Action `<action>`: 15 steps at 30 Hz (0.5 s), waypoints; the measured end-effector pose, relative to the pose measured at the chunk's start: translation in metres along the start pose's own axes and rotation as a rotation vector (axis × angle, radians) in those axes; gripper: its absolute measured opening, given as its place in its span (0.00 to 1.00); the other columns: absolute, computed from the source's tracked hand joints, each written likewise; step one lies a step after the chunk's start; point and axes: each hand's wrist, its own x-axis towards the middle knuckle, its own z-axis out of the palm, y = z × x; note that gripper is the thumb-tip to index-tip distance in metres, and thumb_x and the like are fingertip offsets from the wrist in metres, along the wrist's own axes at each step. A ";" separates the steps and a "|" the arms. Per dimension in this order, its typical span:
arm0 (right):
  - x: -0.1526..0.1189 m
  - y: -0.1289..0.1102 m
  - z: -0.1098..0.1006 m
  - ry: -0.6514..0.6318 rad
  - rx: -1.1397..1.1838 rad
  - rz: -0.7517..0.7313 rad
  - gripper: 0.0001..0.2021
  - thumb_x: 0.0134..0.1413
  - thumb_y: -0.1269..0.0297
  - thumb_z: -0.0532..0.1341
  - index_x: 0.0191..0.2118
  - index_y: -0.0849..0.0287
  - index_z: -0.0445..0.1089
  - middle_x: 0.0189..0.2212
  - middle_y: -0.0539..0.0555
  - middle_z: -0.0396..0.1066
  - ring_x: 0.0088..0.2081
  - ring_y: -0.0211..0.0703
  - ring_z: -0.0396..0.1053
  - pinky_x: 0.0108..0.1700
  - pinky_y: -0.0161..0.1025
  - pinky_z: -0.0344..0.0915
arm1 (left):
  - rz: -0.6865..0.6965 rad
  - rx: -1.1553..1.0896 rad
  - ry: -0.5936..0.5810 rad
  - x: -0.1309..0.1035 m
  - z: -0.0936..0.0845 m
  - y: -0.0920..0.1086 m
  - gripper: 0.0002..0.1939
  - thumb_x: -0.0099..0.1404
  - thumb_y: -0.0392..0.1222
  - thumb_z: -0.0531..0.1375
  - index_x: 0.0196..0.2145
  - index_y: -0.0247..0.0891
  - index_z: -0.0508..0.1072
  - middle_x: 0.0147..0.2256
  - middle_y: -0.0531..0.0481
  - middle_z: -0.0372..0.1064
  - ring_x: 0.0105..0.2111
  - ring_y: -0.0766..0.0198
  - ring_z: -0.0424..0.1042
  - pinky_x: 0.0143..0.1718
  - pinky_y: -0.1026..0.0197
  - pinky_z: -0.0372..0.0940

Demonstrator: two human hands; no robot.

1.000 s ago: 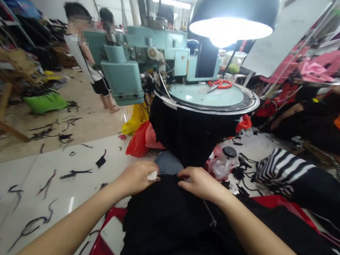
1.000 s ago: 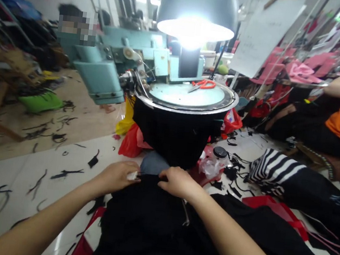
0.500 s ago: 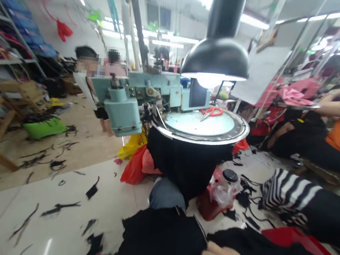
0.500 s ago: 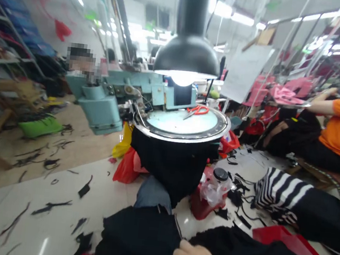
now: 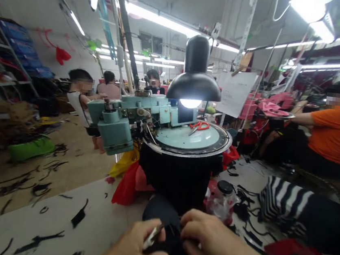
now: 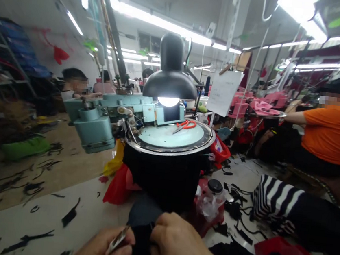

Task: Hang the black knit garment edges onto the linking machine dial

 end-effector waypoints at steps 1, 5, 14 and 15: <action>0.004 -0.004 -0.013 0.009 0.102 -0.011 0.08 0.56 0.75 0.60 0.35 0.55 0.75 0.43 0.50 0.75 0.42 0.38 0.74 0.43 0.29 0.66 | -0.009 0.024 0.024 0.005 -0.013 0.009 0.17 0.62 0.56 0.60 0.34 0.38 0.71 0.26 0.54 0.66 0.27 0.66 0.62 0.27 0.66 0.56; 0.021 -0.008 -0.045 0.051 0.296 0.011 0.09 0.58 0.74 0.59 0.38 0.54 0.73 0.38 0.47 0.74 0.38 0.35 0.72 0.40 0.30 0.65 | 0.052 0.153 0.043 0.021 -0.059 0.032 0.13 0.66 0.49 0.57 0.30 0.38 0.69 0.26 0.55 0.65 0.27 0.67 0.62 0.29 0.66 0.54; 0.059 0.013 -0.053 0.255 0.226 -0.020 0.13 0.43 0.83 0.58 0.31 0.57 0.71 0.35 0.47 0.73 0.33 0.33 0.69 0.35 0.29 0.62 | 0.304 0.460 0.270 0.049 -0.089 0.033 0.11 0.57 0.45 0.67 0.39 0.44 0.77 0.50 0.46 0.73 0.47 0.52 0.71 0.47 0.55 0.64; 0.061 0.012 -0.052 0.261 0.258 -0.009 0.13 0.46 0.82 0.58 0.32 0.57 0.72 0.32 0.46 0.73 0.32 0.32 0.69 0.34 0.28 0.61 | 0.317 0.378 0.290 0.052 -0.084 0.034 0.18 0.53 0.48 0.71 0.42 0.44 0.76 0.51 0.47 0.73 0.47 0.53 0.71 0.48 0.55 0.64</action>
